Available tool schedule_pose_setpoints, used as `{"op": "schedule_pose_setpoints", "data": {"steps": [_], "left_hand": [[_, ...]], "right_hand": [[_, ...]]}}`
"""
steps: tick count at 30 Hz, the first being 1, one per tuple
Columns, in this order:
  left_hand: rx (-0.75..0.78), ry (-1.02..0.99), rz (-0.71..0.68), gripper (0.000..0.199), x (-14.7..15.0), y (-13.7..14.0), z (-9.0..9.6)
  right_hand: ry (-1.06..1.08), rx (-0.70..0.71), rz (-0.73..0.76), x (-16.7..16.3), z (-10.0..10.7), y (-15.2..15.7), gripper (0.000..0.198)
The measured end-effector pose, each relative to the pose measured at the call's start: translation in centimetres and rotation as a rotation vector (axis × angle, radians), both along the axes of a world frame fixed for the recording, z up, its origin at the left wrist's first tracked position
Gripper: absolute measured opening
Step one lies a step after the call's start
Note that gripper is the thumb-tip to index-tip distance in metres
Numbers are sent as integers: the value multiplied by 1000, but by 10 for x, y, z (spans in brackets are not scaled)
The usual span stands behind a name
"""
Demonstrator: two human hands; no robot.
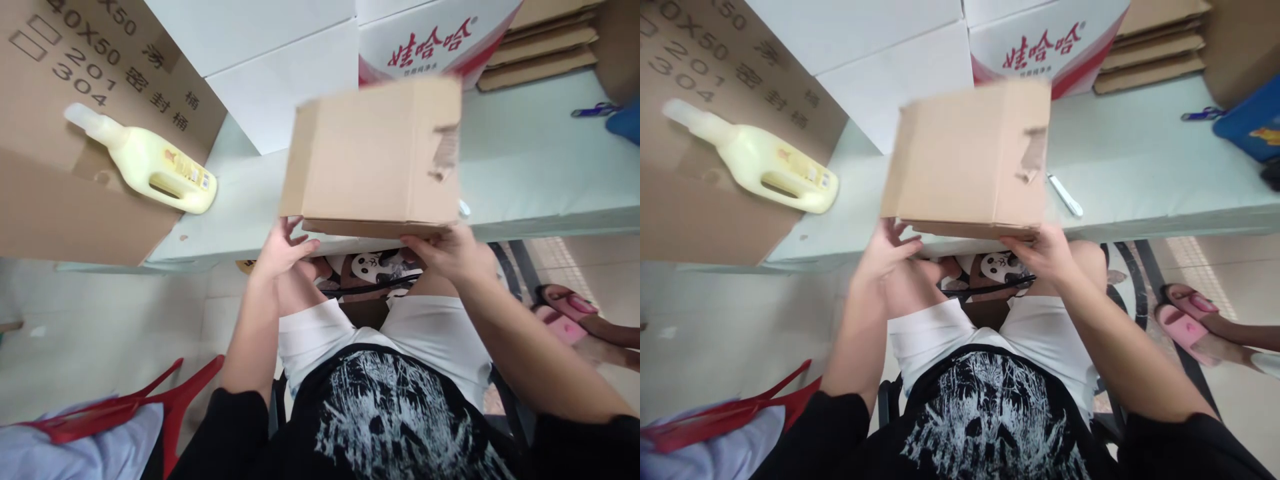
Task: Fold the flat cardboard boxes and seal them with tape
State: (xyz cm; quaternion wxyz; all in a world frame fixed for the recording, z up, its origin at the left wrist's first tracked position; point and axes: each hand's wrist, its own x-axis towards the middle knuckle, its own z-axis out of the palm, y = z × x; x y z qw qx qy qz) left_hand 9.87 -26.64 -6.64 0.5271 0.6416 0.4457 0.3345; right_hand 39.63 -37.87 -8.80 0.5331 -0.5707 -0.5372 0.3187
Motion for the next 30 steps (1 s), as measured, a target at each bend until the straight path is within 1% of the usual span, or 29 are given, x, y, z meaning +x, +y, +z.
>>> {"op": "schedule_pose_setpoints", "data": {"steps": [1, 3, 5, 7, 9, 12, 15, 18, 21, 23, 26, 28, 30], "left_hand": [[-40, -10, 4, 85, 5, 1, -11], [-136, -24, 4, 77, 11, -2, -28], [-257, -31, -11, 63, 13, -9, -39], [-346, -50, 2, 55, 12, -16, -44], [-354, -93, 57, 55, 11, -19, -48], [-284, -168, 193, 57, 13, -22, -56], [-248, -251, 320, 56, 18, -27, -62], [-328, -308, 364, 57, 23, -35, -63], [-381, -303, 418, 63, 25, -42, -60], [-391, -303, 438, 71, 25, -44, -57], [-432, -305, 376, 79, 23, -46, -51], [-486, -307, 313, 81, 21, -47, -48], [-510, -310, 302, 82, 19, -47, -47]], "right_hand": [[-32, 1, 25, -1, -7, 2, 19], [-70, -3, 96, -1, -20, 3, 20], [-63, -40, 174, -1, -29, -1, 23], [-41, -110, 202, 0, -35, -5, 27], [-8, -172, 115, 0, -40, -9, 31], [77, -234, -43, -1, -47, -12, 34], [228, -279, -57, -7, -55, -13, 41], [301, -279, -78, -12, -58, -13, 43], [300, -271, -155, -13, -54, -12, 46], [296, -292, -216, -12, -49, -12, 47], [292, -333, -266, -11, -43, -12, 46], [285, -352, -270, -11, -40, -13, 46], [270, -375, -259, -13, -38, -13, 46]]}}
